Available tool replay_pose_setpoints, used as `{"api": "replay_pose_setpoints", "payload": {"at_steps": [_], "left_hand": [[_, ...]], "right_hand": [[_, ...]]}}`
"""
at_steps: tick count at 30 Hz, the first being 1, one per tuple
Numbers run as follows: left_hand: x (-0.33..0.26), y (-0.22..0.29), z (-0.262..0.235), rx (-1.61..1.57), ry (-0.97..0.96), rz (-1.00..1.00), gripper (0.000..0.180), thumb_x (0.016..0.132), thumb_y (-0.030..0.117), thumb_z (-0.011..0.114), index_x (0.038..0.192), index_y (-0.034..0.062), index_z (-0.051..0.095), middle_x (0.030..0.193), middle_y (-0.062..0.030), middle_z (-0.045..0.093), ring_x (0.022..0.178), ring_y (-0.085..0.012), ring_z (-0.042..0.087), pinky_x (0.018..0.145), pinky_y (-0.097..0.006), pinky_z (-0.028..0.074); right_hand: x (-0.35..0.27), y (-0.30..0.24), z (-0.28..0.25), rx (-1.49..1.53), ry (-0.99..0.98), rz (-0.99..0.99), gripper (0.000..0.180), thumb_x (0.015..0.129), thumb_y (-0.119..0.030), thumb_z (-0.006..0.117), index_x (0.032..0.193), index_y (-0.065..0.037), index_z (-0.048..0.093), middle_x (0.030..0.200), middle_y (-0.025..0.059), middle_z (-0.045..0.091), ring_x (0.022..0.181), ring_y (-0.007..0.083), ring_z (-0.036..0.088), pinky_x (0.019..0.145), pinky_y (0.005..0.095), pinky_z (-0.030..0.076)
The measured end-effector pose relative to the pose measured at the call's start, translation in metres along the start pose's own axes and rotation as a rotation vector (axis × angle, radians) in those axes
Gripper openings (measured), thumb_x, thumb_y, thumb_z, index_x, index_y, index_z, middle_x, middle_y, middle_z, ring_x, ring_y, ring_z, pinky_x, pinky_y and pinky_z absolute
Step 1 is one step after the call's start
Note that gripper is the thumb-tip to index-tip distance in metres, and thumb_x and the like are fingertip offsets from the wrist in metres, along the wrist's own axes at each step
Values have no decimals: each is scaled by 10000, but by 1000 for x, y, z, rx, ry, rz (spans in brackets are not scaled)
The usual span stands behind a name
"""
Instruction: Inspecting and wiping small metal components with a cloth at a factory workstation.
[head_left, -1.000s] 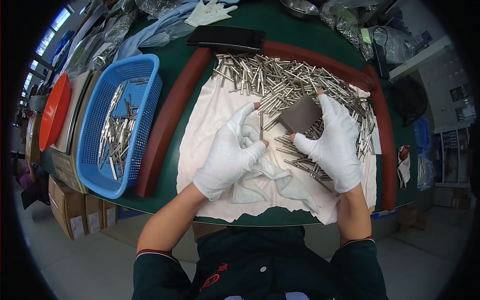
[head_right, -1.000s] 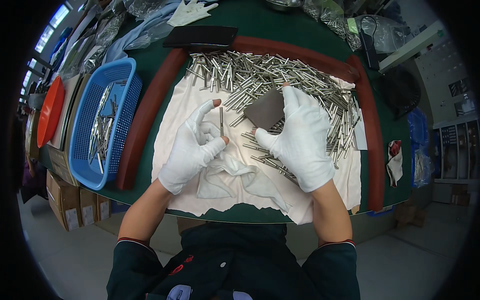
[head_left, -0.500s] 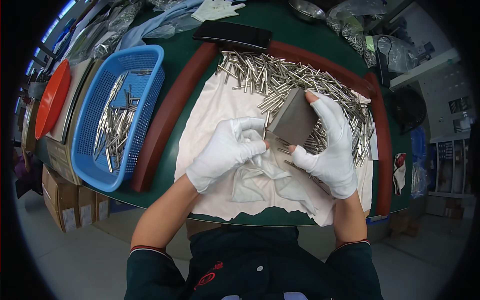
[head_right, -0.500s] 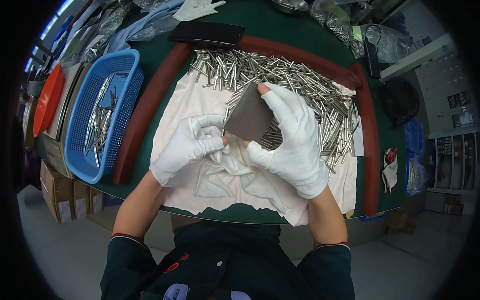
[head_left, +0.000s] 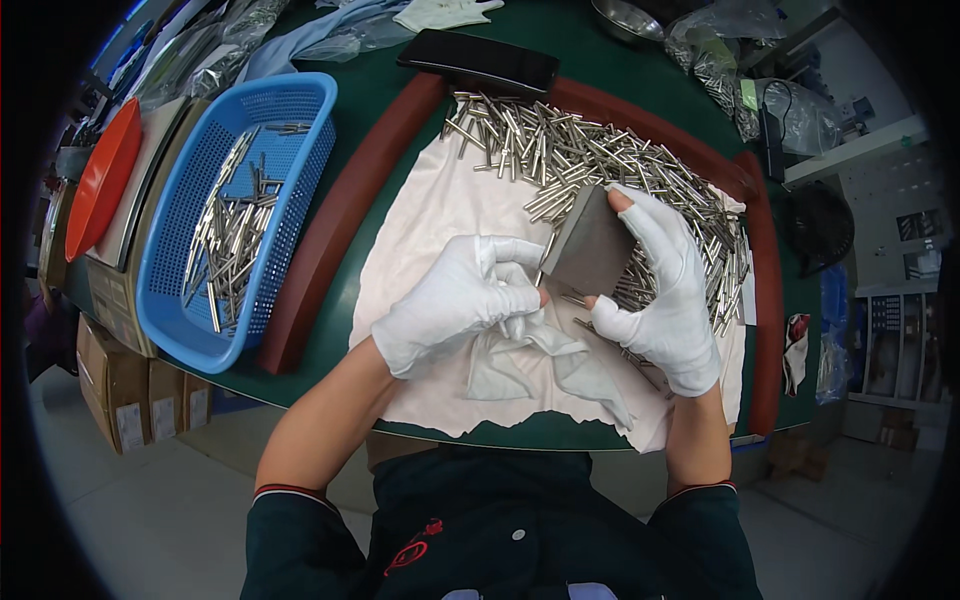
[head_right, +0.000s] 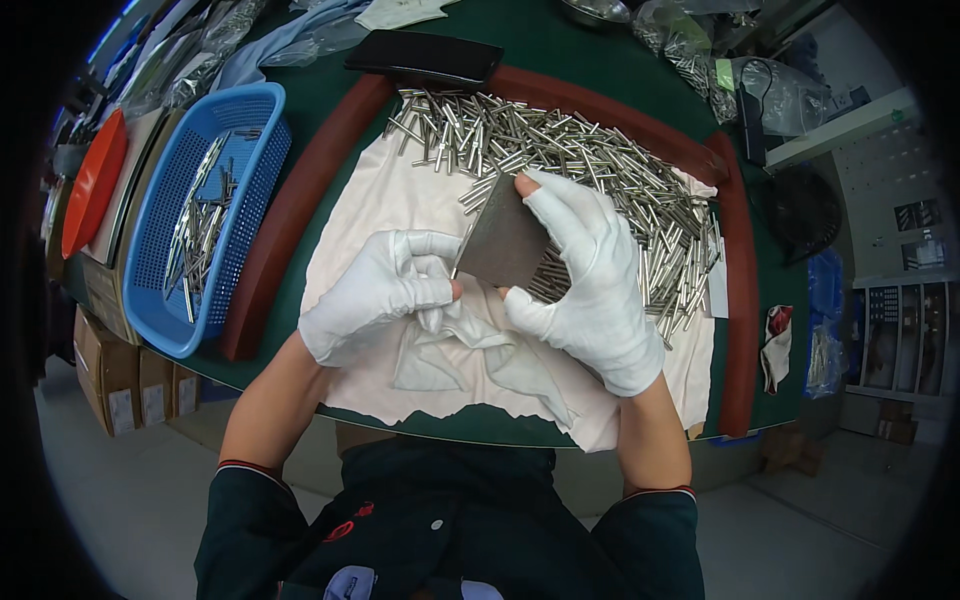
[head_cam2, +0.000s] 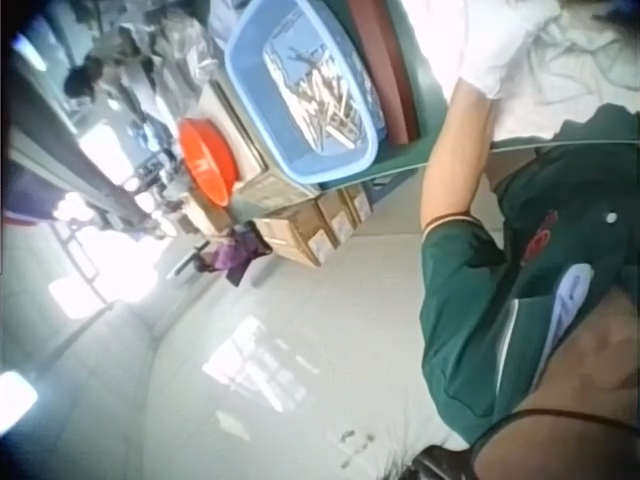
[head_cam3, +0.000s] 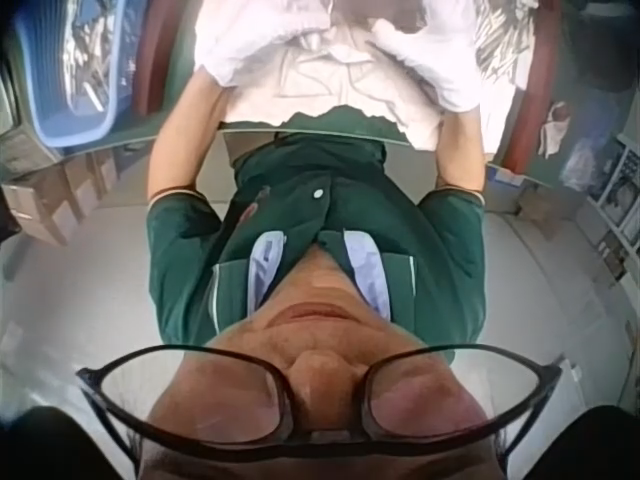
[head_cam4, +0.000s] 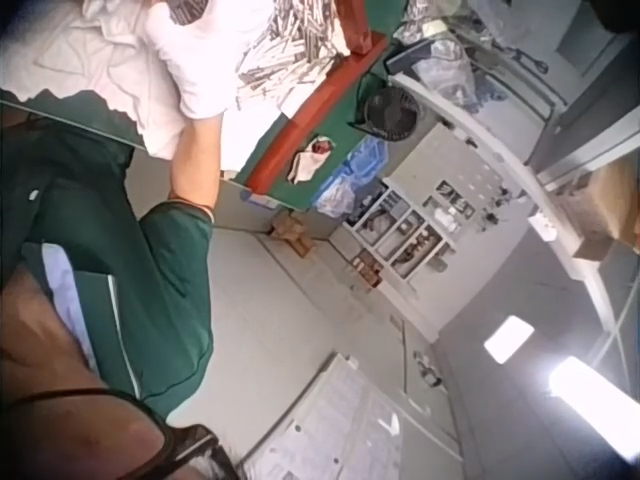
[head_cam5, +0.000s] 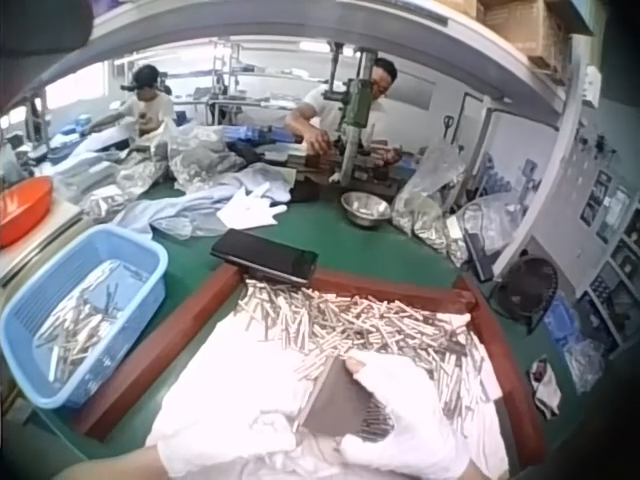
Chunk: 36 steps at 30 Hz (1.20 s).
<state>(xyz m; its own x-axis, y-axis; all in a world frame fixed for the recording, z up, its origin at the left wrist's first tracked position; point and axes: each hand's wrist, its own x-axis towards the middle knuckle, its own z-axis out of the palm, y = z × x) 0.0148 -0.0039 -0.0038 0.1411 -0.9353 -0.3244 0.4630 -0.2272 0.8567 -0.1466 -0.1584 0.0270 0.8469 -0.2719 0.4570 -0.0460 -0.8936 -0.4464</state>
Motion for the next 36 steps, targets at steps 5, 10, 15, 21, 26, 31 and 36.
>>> {"api": "replay_pose_setpoints", "payload": {"at_steps": [5, 10, 15, 21, 26, 31, 36], "left_hand": [[0, -1, -1, 21, 9, -41, 499, 846, 12, 661, 1268, -149, 449, 731, -76, 628, 604, -116, 611, 544, -232, 482], [0, 3, 3, 36, -7, -56, 498, 835, 28, 682, 1254, -143, 475, 714, -62, 632, 587, -107, 608, 545, -225, 479], [1, 1, 0, -43, -57, -55, 469, 844, 31, 676, 1247, -128, 496, 696, -57, 640, 589, -101, 612, 550, -222, 482], [1, -1, 1, -71, 46, -56, 490, 846, 32, 684, 1259, -135, 480, 775, -97, 656, 610, -114, 617, 562, -227, 487], [-2, 0, -2, -96, -45, -53, 511, 852, 32, 678, 1274, -148, 453, 794, -106, 653, 623, -122, 615, 577, -232, 486], [-2, 0, -2, -98, -24, -61, 510, 844, 26, 679, 1270, -143, 457, 784, -91, 648, 617, -120, 611, 577, -230, 482], [0, 0, 1, -102, -61, -90, 421, 833, 11, 672, 1205, -118, 523, 789, -85, 652, 619, -109, 609, 573, -226, 481]], "right_hand": [[-1, 0, 1, 0, -16, -7, 767, 550, -127, 724, 1284, -57, 514, 1240, 118, 542, 1089, 314, 529, 939, 407, 424], [-1, -5, 2, 7, -23, -23, 789, 550, -132, 730, 1304, -63, 508, 1259, 113, 535, 1100, 311, 521, 947, 411, 414], [1, -8, 2, 55, 33, -15, 793, 562, -133, 732, 1318, -66, 503, 1255, 122, 538, 1098, 308, 527, 946, 405, 416], [-1, -4, -2, 9, 41, -14, 787, 560, -143, 734, 1310, -70, 507, 1245, 123, 542, 1085, 306, 533, 948, 406, 416], [-2, -3, 0, -6, 31, -22, 791, 550, -146, 734, 1305, -77, 509, 1237, 111, 546, 1071, 305, 533, 938, 403, 416], [-2, -4, -1, -10, 10, -13, 788, 551, -145, 736, 1303, -75, 511, 1244, 109, 544, 1079, 307, 528, 940, 405, 408], [-1, -9, 2, -39, 12, -50, 794, 578, -157, 755, 1325, -64, 504, 1270, 127, 539, 1110, 307, 531, 952, 393, 420]]}}
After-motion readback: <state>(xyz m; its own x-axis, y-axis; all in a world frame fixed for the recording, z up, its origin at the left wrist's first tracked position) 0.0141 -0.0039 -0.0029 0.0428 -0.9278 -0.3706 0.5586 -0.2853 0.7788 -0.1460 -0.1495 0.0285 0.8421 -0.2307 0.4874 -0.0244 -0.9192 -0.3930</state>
